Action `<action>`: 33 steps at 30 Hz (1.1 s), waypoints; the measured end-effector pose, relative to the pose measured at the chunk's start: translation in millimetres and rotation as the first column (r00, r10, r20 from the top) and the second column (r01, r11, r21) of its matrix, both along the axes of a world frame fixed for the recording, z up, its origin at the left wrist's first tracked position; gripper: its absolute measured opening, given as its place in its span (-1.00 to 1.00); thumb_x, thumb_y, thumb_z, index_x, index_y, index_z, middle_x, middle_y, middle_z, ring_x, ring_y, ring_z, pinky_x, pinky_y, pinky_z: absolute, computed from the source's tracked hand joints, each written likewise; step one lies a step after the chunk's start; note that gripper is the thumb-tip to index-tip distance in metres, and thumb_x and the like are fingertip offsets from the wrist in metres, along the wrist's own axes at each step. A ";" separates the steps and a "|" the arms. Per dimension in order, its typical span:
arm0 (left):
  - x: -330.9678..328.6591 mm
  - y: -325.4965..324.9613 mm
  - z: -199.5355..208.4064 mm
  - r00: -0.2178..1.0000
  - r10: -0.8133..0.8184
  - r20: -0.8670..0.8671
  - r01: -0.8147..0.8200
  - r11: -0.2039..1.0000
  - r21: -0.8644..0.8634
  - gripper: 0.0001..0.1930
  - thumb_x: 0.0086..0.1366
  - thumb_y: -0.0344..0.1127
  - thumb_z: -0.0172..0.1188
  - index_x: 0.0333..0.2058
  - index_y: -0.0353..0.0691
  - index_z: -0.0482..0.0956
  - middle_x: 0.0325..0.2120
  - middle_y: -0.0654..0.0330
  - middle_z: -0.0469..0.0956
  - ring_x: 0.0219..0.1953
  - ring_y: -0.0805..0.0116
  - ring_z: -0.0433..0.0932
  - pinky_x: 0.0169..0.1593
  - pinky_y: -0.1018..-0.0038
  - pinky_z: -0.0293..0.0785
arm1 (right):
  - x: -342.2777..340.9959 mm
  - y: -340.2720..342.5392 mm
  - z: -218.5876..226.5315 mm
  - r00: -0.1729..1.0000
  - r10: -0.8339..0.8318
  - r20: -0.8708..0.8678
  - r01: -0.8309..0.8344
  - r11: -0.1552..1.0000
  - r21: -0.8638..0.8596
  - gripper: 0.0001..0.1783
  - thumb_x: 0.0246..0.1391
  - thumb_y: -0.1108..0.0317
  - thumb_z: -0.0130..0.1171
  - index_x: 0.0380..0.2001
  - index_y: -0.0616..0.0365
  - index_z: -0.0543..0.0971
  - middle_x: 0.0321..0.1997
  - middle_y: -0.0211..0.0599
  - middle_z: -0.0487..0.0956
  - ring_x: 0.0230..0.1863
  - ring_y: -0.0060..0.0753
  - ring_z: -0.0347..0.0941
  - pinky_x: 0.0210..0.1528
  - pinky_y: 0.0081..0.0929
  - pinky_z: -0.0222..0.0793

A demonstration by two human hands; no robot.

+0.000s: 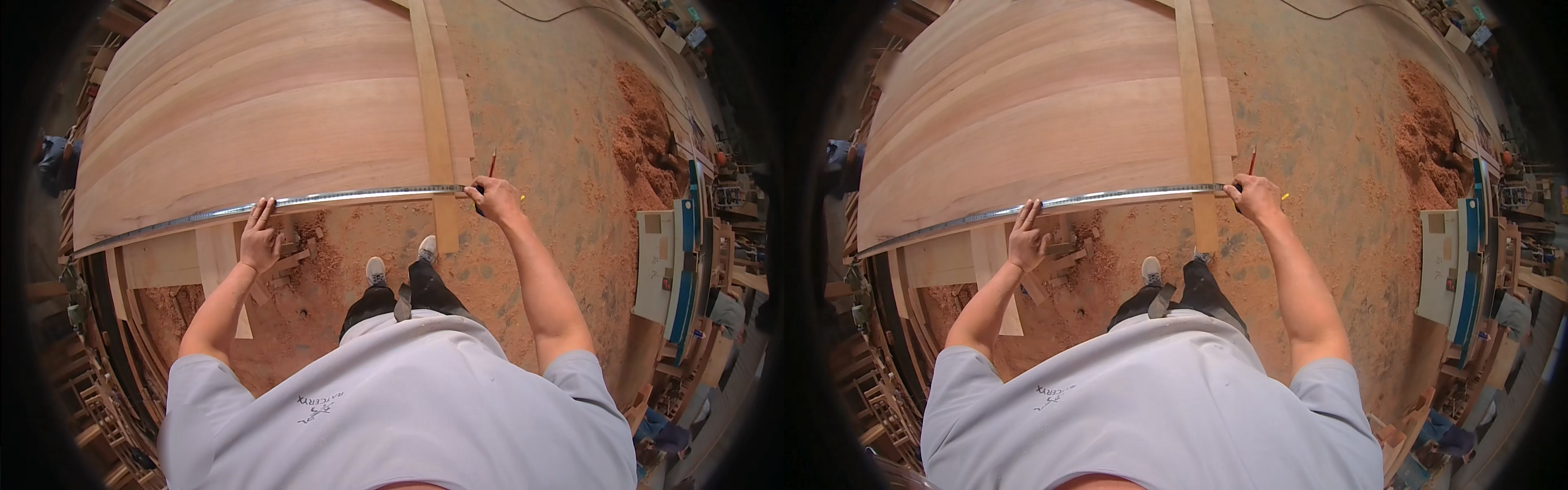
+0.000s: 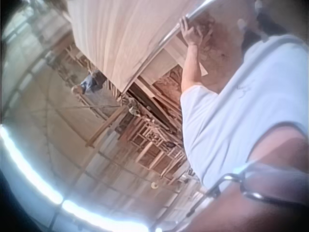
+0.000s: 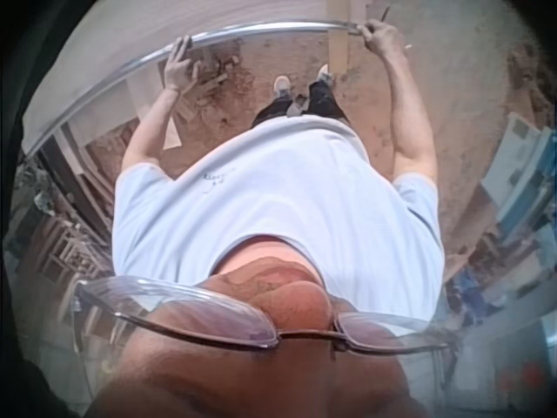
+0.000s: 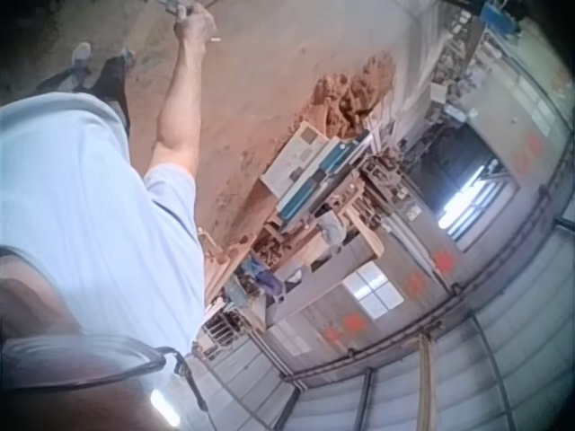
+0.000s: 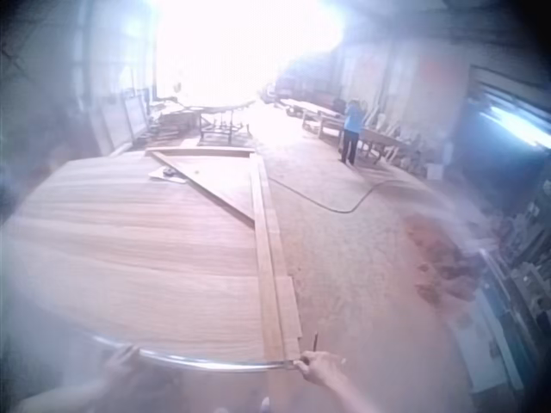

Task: The person measures a large sheet of plywood using a flexible metal ruler and a pencil, marking measurements along the edges. They also handle printed papers and a wooden frame, positioning the frame on the plywood.

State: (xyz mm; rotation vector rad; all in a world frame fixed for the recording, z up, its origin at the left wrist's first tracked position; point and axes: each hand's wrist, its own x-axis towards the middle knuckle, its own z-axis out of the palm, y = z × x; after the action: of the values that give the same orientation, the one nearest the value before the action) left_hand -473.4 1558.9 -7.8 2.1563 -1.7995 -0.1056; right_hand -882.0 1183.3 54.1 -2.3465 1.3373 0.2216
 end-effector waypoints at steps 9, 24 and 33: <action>0.9 3.3 -1.0 1.000 0.005 0.006 -0.005 1.000 0.014 -0.77 0.12 -0.33 0.33 -0.62 -0.28 0.53 0.45 -0.11 0.20 0.52 -0.11 0.08 0.54 0.14 0.04 | 14.9 4.6 1.5 0.985 0.052 0.165 -0.056 0.998 0.019 -0.55 0.05 -0.16 0.38 -0.35 0.03 0.73 -0.32 -0.13 0.73 -0.19 -0.07 0.69 -0.12 -0.13 0.57; 2.5 -0.8 -3.2 0.999 0.010 0.040 -0.011 1.000 0.025 -0.73 0.15 -0.21 0.34 -0.27 -0.26 0.59 0.42 -0.09 0.24 0.50 -0.12 0.11 0.53 0.01 0.02 | 254.9 148.5 -44.7 0.928 0.255 0.271 -0.289 0.953 0.093 -0.43 0.13 -0.13 0.35 -0.16 0.20 0.57 -0.23 0.08 0.68 -0.10 0.15 0.65 -0.03 0.01 0.53; 2.9 4.6 -7.9 1.000 0.030 0.005 -0.030 0.999 -0.030 -0.47 0.06 -0.24 0.30 0.07 -0.20 0.59 0.39 -0.05 0.32 0.46 -0.10 0.20 0.52 0.03 0.07 | 301.5 222.3 -56.5 0.846 0.157 0.509 -0.252 0.960 0.122 -0.62 0.13 0.16 0.37 -0.17 0.23 0.53 -0.19 0.14 0.66 -0.10 0.23 0.61 -0.05 0.05 0.51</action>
State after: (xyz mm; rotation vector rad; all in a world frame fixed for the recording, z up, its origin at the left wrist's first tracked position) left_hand -470.5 1563.5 -15.6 2.1641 -1.7606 -0.0654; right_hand -580.5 1405.6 -2.4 -2.1801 0.7810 -0.1842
